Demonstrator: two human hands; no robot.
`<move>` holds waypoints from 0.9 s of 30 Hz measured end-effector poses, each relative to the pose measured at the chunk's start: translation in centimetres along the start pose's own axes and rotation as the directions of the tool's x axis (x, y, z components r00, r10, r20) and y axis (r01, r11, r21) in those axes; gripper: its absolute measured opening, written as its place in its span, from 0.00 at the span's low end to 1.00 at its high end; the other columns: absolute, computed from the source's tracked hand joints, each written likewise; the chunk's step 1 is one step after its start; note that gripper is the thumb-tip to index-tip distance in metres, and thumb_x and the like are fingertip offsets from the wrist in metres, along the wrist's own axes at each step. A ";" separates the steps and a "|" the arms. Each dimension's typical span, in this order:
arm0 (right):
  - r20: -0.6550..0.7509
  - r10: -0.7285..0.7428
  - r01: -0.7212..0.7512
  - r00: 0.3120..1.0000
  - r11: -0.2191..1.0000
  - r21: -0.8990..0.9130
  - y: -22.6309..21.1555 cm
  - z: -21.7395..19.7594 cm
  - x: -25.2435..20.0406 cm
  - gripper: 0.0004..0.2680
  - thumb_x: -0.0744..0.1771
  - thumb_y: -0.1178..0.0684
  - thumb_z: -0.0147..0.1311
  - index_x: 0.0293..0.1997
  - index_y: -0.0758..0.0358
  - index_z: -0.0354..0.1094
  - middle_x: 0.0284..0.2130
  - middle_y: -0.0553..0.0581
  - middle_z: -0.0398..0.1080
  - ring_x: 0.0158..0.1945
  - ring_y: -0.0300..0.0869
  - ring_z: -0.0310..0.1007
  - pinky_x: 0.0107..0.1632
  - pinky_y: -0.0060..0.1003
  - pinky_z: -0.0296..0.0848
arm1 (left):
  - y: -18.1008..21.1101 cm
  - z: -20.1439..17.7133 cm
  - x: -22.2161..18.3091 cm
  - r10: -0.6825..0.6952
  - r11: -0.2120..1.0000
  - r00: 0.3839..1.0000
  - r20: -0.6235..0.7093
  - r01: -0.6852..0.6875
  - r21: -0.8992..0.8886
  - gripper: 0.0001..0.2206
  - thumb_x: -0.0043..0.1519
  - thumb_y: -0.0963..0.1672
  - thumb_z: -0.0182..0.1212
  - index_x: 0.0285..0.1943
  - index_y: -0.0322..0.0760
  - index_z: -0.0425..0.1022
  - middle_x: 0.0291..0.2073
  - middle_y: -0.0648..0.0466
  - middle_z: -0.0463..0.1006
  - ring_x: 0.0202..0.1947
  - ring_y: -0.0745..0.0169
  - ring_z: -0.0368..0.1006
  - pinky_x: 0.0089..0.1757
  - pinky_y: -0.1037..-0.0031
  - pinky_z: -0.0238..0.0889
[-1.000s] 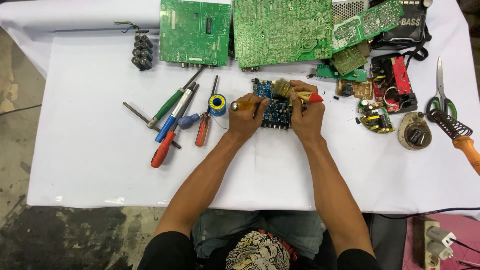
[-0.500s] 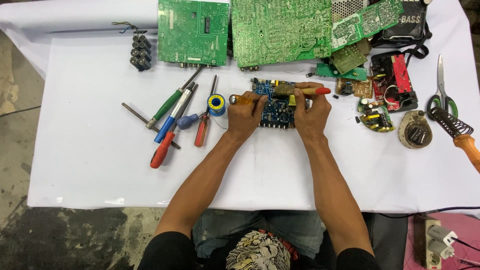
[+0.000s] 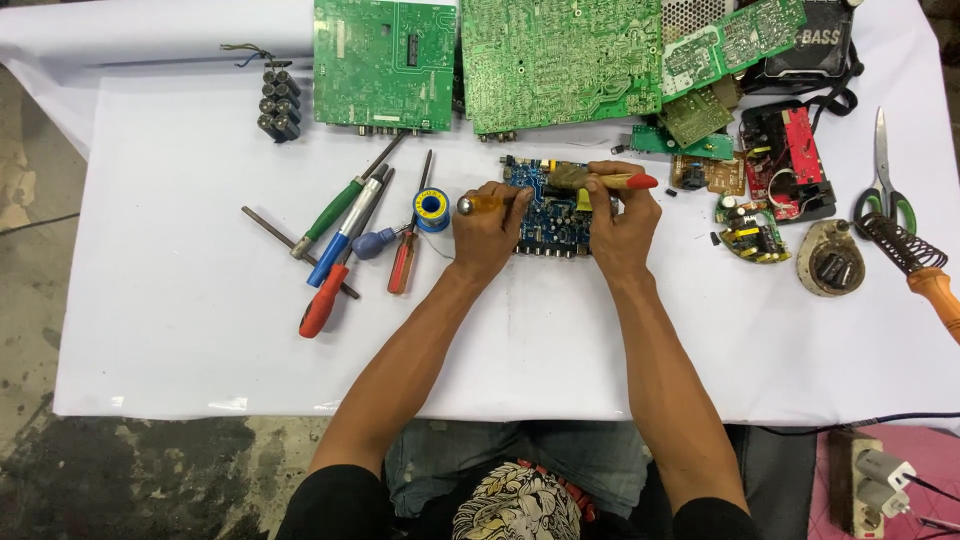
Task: Repairing an electronic circuit board by soldering and cleaning components on a workbench.
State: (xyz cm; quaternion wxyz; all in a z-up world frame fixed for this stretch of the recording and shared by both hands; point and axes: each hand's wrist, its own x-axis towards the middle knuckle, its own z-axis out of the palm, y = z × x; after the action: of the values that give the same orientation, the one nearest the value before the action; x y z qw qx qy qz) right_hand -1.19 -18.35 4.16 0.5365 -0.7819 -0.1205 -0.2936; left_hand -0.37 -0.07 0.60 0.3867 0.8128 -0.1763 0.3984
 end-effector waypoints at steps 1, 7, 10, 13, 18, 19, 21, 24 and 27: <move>-0.001 0.000 0.000 1.000 1.000 0.001 0.2 -0.2 -0.1 0.04 0.72 0.55 0.55 0.48 0.62 0.68 0.36 0.58 0.77 0.41 0.52 0.81 0.46 0.44 0.78 | 0.1 0.2 -0.1 0.001 1.000 1.000 0.000 -0.001 0.001 0.09 0.65 0.43 0.67 0.31 0.40 0.76 0.22 0.56 0.75 0.22 0.58 0.74 0.31 0.72 0.66; 0.013 -0.096 0.096 0.995 0.990 -0.106 0.5 -0.5 -0.1 0.04 0.73 0.54 0.58 0.50 0.61 0.69 0.35 0.57 0.77 0.39 0.51 0.80 0.46 0.43 0.77 | -0.1 0.4 -0.1 -0.031 0.999 0.999 -0.042 0.033 0.043 0.10 0.66 0.46 0.65 0.32 0.44 0.73 0.20 0.59 0.72 0.21 0.61 0.73 0.31 0.73 0.66; -0.021 -0.089 0.087 0.996 0.993 -0.079 0.7 -0.4 -0.4 0.05 0.73 0.55 0.60 0.50 0.62 0.70 0.39 0.59 0.77 0.40 0.51 0.80 0.48 0.41 0.76 | 0.3 0.0 0.1 0.023 0.994 0.999 -0.042 -0.018 0.112 0.10 0.65 0.47 0.63 0.31 0.44 0.73 0.20 0.60 0.72 0.22 0.60 0.73 0.32 0.72 0.67; 0.000 -0.084 0.084 0.996 0.995 -0.062 0.7 -0.1 -0.6 0.05 0.74 0.57 0.59 0.51 0.66 0.69 0.40 0.63 0.77 0.40 0.56 0.79 0.48 0.45 0.76 | 0.6 -0.1 0.4 -0.003 0.999 0.998 -0.055 0.006 0.041 0.11 0.67 0.47 0.61 0.31 0.43 0.72 0.20 0.59 0.72 0.23 0.62 0.74 0.32 0.73 0.67; 0.037 0.040 -0.042 0.999 0.997 0.060 -1.7 0.0 -0.8 0.03 0.75 0.62 0.50 0.52 0.72 0.68 0.47 0.65 0.72 0.53 0.53 0.74 0.57 0.46 0.76 | 0.1 0.4 -0.4 0.032 0.998 0.999 -0.022 -0.030 0.060 0.13 0.72 0.49 0.52 0.38 0.38 0.70 0.26 0.52 0.73 0.24 0.54 0.67 0.32 0.64 0.63; 0.046 0.038 -0.041 0.998 0.997 0.070 -1.4 0.0 -0.8 0.03 0.75 0.62 0.50 0.52 0.72 0.68 0.47 0.65 0.72 0.53 0.53 0.74 0.57 0.46 0.76 | 0.4 0.2 -0.1 0.029 0.997 0.999 -0.025 -0.027 0.073 0.13 0.72 0.49 0.52 0.38 0.38 0.70 0.26 0.52 0.73 0.24 0.54 0.67 0.32 0.64 0.63; 0.072 -0.042 0.045 0.996 0.998 -0.045 -0.8 -0.1 -0.9 0.04 0.76 0.62 0.52 0.53 0.76 0.69 0.48 0.69 0.72 0.52 0.57 0.74 0.55 0.48 0.75 | 0.9 -0.4 0.2 0.071 0.994 0.996 -0.061 -0.065 0.092 0.11 0.71 0.48 0.54 0.38 0.39 0.71 0.29 0.53 0.73 0.27 0.52 0.69 0.35 0.63 0.68; 0.038 -0.120 0.123 0.992 0.989 -0.077 0.2 -0.4 -0.8 0.04 0.76 0.67 0.52 0.56 0.80 0.68 0.49 0.72 0.72 0.54 0.60 0.74 0.52 0.49 0.76 | 0.5 0.4 0.0 0.041 0.990 0.998 -0.052 -0.034 0.136 0.15 0.72 0.50 0.50 0.35 0.39 0.71 0.24 0.52 0.71 0.23 0.52 0.66 0.32 0.63 0.62; 0.061 -0.036 0.039 0.997 0.998 -0.057 1.4 -0.4 -1.2 0.03 0.77 0.65 0.52 0.51 0.76 0.69 0.46 0.66 0.71 0.48 0.53 0.73 0.48 0.45 0.73 | 0.1 0.6 -0.5 0.046 0.989 0.998 -0.031 -0.041 0.141 0.13 0.71 0.49 0.51 0.38 0.39 0.71 0.26 0.52 0.71 0.25 0.52 0.67 0.34 0.63 0.63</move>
State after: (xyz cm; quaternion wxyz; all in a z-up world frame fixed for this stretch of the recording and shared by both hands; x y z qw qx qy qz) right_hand -1.62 -19.11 2.47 0.5039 -0.8034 -0.1426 -0.2833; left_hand -0.44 -0.62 0.01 0.3226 0.8271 -0.1588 0.4321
